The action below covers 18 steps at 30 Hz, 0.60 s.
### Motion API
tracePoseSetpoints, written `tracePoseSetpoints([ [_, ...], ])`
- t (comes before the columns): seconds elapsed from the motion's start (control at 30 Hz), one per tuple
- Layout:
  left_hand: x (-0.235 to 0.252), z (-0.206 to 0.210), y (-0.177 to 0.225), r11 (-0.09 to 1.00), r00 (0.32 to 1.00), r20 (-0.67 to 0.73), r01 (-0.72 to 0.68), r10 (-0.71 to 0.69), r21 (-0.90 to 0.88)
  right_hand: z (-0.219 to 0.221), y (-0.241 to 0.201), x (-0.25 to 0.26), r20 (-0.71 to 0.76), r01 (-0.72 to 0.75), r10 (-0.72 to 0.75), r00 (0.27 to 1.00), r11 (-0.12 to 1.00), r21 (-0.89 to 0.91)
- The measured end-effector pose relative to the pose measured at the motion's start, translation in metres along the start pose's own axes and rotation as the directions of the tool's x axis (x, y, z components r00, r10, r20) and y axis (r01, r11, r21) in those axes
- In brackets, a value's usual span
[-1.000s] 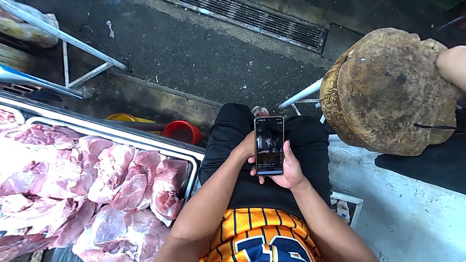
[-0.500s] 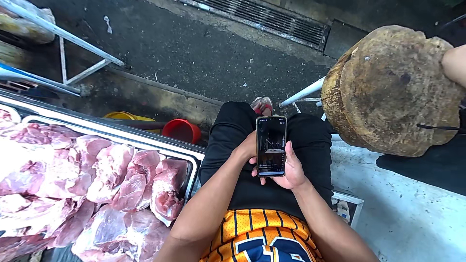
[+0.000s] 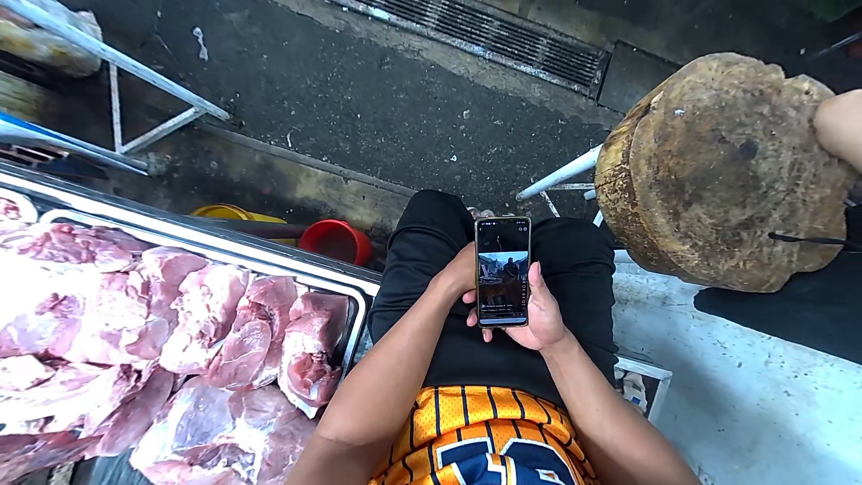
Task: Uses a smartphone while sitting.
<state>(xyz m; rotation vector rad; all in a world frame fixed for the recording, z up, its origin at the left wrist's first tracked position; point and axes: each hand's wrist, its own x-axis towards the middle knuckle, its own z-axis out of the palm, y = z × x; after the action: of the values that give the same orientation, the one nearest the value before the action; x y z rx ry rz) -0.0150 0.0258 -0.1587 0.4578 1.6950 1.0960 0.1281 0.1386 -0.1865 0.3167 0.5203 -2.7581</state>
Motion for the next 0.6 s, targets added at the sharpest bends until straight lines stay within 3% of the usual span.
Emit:
tracePoseSetpoints([
  [0.13,-0.0004,-0.0009,0.0027,0.999,0.999,0.002,0.047,-0.047,0.022,0.0003,-0.0002,0.0005,0.003,0.003,-0.003,1.000,1.000,0.001],
  [0.6,-0.0002,-0.0001,0.0030,1.000,1.000,0.000,-0.022,0.022,-0.001,-0.0001,-0.0017,0.0005,0.017,0.006,-0.006,1.000,1.000,-0.005],
])
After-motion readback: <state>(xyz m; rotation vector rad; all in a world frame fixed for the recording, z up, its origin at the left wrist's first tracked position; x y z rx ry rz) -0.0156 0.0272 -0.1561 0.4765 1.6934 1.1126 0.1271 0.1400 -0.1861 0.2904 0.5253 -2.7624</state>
